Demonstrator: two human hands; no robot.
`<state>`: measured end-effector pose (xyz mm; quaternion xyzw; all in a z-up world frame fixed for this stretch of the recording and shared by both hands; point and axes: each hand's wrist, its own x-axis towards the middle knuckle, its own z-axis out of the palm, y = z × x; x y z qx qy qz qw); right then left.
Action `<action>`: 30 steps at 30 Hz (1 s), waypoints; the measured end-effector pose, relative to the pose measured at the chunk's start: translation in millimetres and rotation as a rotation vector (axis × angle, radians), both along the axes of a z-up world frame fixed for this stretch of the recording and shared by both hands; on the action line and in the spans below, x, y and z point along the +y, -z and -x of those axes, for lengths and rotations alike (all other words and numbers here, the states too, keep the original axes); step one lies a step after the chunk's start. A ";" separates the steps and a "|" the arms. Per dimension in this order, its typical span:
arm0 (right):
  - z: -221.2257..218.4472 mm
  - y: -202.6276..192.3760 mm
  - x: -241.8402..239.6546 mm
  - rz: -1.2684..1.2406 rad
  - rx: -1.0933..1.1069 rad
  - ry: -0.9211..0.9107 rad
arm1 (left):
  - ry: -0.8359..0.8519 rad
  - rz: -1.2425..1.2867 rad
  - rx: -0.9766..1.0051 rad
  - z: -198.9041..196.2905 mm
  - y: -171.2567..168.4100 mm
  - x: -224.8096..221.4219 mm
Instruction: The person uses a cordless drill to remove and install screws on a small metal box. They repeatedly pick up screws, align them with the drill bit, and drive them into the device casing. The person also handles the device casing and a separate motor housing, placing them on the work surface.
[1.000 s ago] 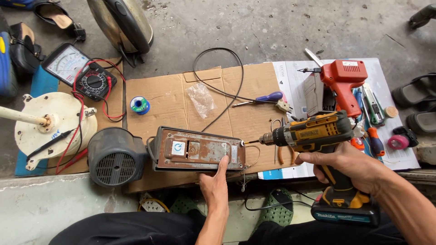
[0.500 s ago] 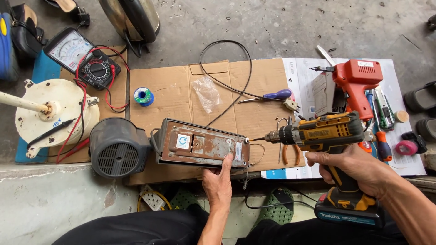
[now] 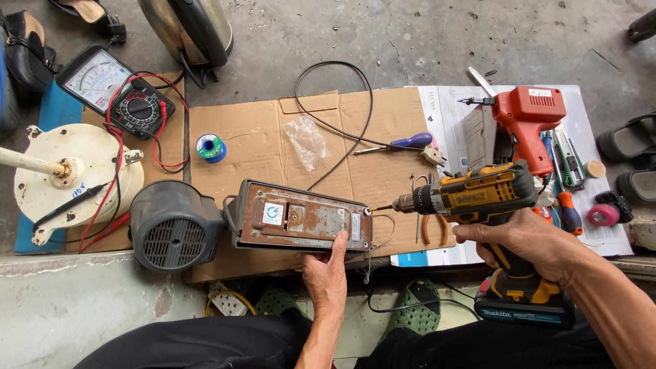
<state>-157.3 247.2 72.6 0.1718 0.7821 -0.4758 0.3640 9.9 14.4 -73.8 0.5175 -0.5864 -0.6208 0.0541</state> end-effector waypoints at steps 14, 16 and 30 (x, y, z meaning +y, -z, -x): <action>2.2 4.2 6.0 -0.152 0.017 -0.190 | 0.028 0.084 0.019 -2.4 13.4 2.2; 3.8 -5.5 -2.6 -0.228 -0.006 -0.233 | 0.036 0.090 0.016 -1.9 17.3 2.3; 7.4 -80.6 34.5 -0.115 0.348 0.052 | 0.188 0.108 -0.222 -8.3 12.7 11.0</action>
